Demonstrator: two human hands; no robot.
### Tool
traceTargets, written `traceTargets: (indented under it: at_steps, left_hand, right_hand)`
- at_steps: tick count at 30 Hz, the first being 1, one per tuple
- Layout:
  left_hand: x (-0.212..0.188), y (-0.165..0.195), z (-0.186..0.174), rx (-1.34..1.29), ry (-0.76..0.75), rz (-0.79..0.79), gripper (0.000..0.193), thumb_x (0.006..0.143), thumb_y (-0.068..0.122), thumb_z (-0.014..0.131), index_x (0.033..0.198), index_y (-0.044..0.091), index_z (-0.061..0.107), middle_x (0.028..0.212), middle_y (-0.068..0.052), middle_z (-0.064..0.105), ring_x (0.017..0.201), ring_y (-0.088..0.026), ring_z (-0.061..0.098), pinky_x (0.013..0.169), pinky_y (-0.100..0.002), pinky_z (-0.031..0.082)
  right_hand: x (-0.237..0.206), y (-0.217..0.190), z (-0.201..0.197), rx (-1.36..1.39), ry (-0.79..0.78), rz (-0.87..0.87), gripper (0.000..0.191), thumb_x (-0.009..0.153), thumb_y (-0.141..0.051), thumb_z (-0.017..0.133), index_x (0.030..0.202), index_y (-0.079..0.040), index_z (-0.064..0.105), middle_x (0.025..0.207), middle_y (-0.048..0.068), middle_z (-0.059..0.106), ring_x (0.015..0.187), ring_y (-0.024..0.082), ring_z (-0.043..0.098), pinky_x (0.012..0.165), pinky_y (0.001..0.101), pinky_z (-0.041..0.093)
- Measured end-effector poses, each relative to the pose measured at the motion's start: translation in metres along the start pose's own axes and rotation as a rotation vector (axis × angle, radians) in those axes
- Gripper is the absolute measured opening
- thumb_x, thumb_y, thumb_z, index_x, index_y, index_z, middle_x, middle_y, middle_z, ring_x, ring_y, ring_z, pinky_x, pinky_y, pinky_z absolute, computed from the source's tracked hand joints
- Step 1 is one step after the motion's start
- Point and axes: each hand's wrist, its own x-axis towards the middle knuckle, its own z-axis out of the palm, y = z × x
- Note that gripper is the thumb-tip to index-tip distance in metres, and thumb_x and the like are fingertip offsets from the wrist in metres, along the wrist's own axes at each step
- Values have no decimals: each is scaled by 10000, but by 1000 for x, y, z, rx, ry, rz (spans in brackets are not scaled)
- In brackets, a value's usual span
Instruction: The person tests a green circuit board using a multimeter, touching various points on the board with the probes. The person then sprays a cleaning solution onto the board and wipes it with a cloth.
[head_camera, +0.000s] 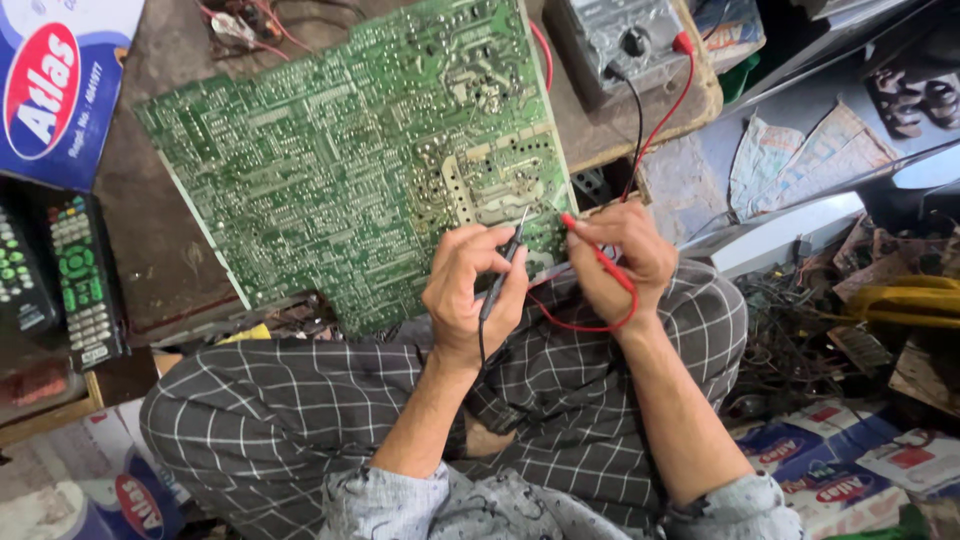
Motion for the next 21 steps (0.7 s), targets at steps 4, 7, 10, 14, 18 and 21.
traceTargets:
  at_steps: [4, 7, 10, 14, 18, 21]
  left_hand:
    - [1, -1, 0, -11, -7, 1, 253, 840, -49, 812, 880, 42, 578, 1053, -111, 733, 999, -299, 711, 867, -379, 587]
    - [2, -2, -1, -13, 2, -3, 238, 840, -46, 813, 898, 33, 596, 1046, -113, 735, 983, -295, 712, 858, -381, 587]
    - [2, -2, -3, -18, -3, 0, 247, 843, -45, 809, 884, 39, 580, 1059, -115, 734, 1008, -303, 709, 878, -386, 587]
    - [3, -4, -6, -24, -4, 0, 239, 849, -45, 807, 882, 41, 586, 1050, -109, 737, 1004, -293, 713, 877, -385, 586]
    - [3, -6, -8, -25, -1, 6, 236, 849, -42, 805, 882, 37, 585, 1052, -111, 739, 1008, -295, 714, 879, -380, 588]
    - [4, -8, -10, -30, -8, -6, 232, 848, -44, 805, 878, 36, 589, 1052, -115, 740, 1006, -296, 713, 880, -382, 586]
  right_hand:
    - [2, 2, 0, -4, -29, -12, 160, 824, 111, 767, 905, -6, 693, 859, 97, 685, 815, 209, 655, 779, 319, 511]
    - [2, 5, 1, 15, 16, 52, 159, 853, 108, 766, 896, -18, 678, 882, 97, 689, 820, 204, 649, 771, 311, 512]
    - [2, 5, 2, -9, -30, -9, 167, 836, 109, 759, 884, -29, 677, 878, 88, 706, 822, 203, 657, 769, 315, 514]
    - [3, 3, 5, 4, -5, 1, 176, 862, 104, 785, 919, -31, 688, 904, 81, 714, 852, 207, 658, 784, 307, 509]
    - [3, 0, 9, -32, -25, -22, 173, 817, 98, 792, 918, -22, 718, 868, 84, 706, 798, 206, 647, 782, 320, 501]
    - [4, -2, 12, -39, -12, -22, 169, 834, 103, 783, 932, -16, 714, 883, 88, 706, 824, 211, 651, 827, 334, 507]
